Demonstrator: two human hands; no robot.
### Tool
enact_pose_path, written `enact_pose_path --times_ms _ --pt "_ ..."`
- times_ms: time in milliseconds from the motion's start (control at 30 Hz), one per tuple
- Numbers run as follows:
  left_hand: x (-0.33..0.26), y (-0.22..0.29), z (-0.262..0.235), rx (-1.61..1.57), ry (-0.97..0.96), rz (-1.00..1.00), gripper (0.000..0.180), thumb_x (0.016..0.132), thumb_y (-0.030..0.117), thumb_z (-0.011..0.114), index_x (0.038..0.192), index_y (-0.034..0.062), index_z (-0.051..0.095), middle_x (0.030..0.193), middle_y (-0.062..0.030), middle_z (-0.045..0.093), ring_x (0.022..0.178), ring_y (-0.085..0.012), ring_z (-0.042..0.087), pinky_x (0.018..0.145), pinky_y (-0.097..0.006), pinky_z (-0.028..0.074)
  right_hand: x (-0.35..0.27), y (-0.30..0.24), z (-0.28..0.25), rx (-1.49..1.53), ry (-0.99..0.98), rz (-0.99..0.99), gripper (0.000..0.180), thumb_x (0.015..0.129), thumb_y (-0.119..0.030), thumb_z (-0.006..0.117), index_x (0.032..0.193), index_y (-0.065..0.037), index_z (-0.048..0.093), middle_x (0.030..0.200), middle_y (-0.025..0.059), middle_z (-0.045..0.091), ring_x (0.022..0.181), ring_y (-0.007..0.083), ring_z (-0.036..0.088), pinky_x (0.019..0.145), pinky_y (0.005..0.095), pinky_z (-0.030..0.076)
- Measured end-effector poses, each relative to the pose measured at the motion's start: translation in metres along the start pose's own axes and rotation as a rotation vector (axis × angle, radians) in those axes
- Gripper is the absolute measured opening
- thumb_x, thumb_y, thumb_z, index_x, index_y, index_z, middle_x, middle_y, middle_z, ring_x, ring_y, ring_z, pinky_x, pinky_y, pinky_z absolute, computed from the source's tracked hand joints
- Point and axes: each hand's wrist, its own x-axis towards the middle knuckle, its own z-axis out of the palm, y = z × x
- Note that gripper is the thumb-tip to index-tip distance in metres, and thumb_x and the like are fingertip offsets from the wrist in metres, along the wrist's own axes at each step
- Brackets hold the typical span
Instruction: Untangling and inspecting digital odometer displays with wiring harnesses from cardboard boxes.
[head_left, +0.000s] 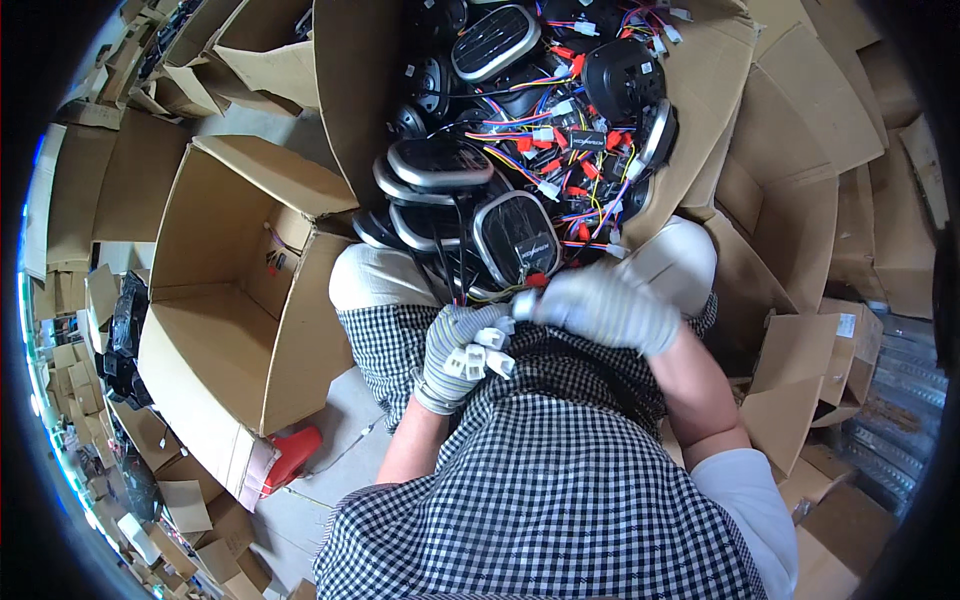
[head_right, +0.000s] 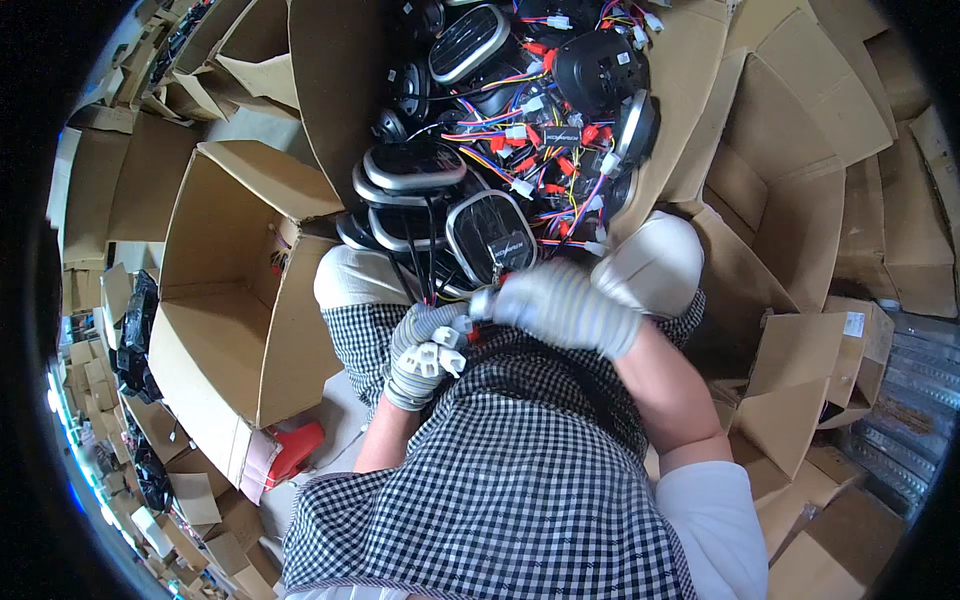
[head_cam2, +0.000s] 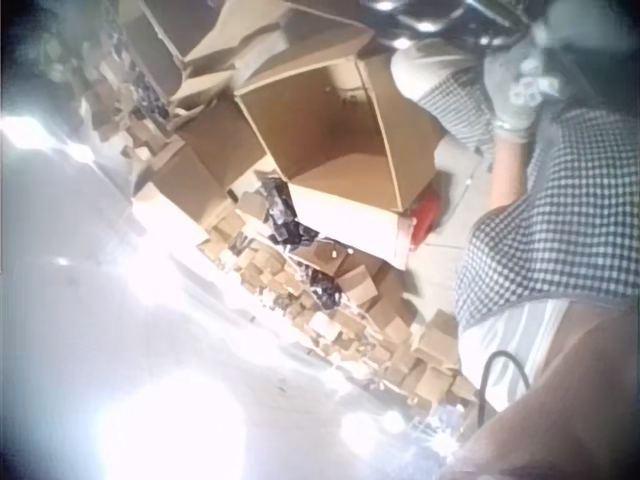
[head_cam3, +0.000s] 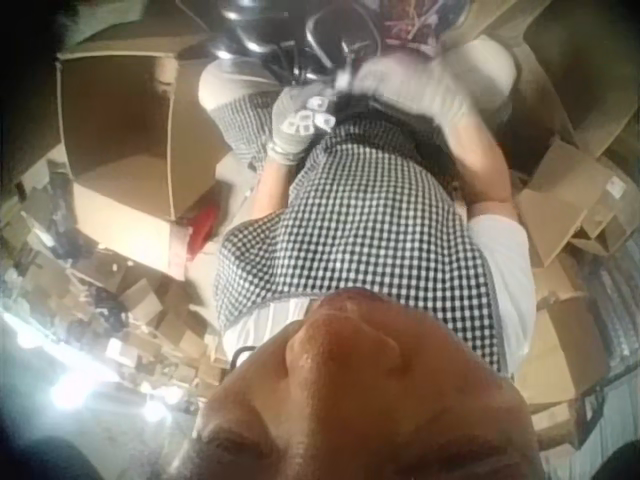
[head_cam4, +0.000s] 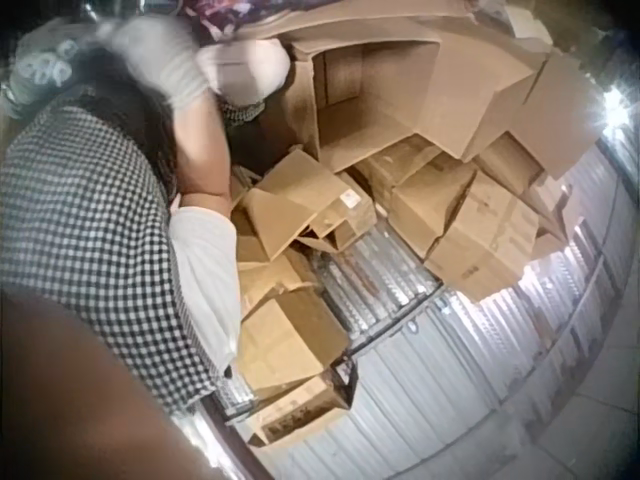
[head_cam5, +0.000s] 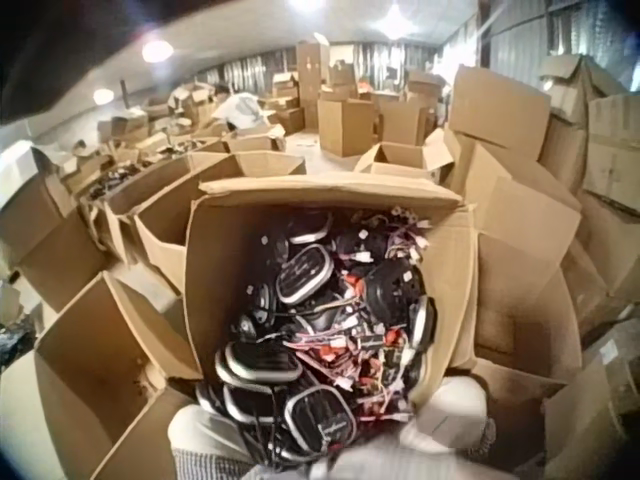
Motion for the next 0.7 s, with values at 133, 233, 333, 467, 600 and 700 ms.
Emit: enact_pose_path --times_ms 133,233,333,467,600,700 --pt "-0.001 0.019 -0.01 -0.173 0.098 -0.26 0.022 0.082 0.012 0.063 0.102 0.0042 0.066 0.088 -0.0072 0.067 0.073 -0.0172 0.062 0.066 -0.027 0.05 0.021 0.04 -0.053 1.007 0.6 0.233 0.028 0.089 -0.028 0.057 0.1 -0.003 0.063 0.067 -0.0036 0.053 0.051 0.0002 0.041 0.045 0.0146 0.029" --pt "0.001 0.047 -0.024 -0.245 0.215 -0.317 0.016 0.085 0.01 0.062 0.097 -0.0002 0.066 0.089 -0.0112 0.066 0.08 -0.0185 0.063 0.069 -0.027 0.05 0.076 0.068 -0.06 1.028 0.677 0.247 0.023 0.087 -0.027 0.062 0.1 -0.007 0.062 0.083 0.0003 0.065 0.057 0.0061 0.054 0.048 0.0188 0.042" --pt "0.01 0.063 -0.038 -0.216 0.112 -0.099 0.026 0.077 0.017 0.067 0.101 0.0085 0.067 0.083 -0.0085 0.067 0.074 -0.0214 0.065 0.065 -0.03 0.052 0.133 0.101 -0.053 1.409 0.742 0.181 0.023 0.082 -0.023 0.07 0.099 -0.01 0.064 0.089 0.0014 0.066 0.062 0.0127 0.059 0.053 0.024 0.048" --pt "0.02 0.066 -0.03 -0.172 0.06 -0.136 0.047 0.069 0.01 0.075 0.114 0.0081 0.061 0.087 -0.0066 0.063 0.069 -0.0189 0.061 0.064 -0.029 0.05 0.168 0.104 -0.052 1.521 0.885 0.141 0.017 0.086 -0.024 0.066 0.095 -0.009 0.066 0.076 -0.0017 0.062 0.061 0.009 0.056 0.052 0.0244 0.046" --pt "0.006 0.03 -0.017 -0.482 0.199 -0.463 0.036 0.087 0.022 0.059 0.117 0.002 0.058 0.091 -0.004 0.062 0.07 -0.0134 0.057 0.064 -0.026 0.049 0.13 0.038 -0.033 1.166 0.763 -0.162 0.022 0.092 -0.019 0.056 0.105 -0.002 0.063 0.076 -0.0008 0.058 0.066 0.0071 0.049 0.065 0.0213 0.039" --pt "0.014 0.014 -0.015 -0.419 0.357 -0.397 0.036 0.093 0.029 0.051 0.118 0.0035 0.057 0.111 -0.0122 0.06 0.099 -0.0201 0.058 0.086 -0.031 0.047 0.078 -0.027 -0.004 1.002 0.439 -0.334 0.02 0.088 -0.014 0.063 0.104 -0.003 0.061 0.088 0.0005 0.059 0.092 0.0125 0.059 0.084 0.0267 0.047"
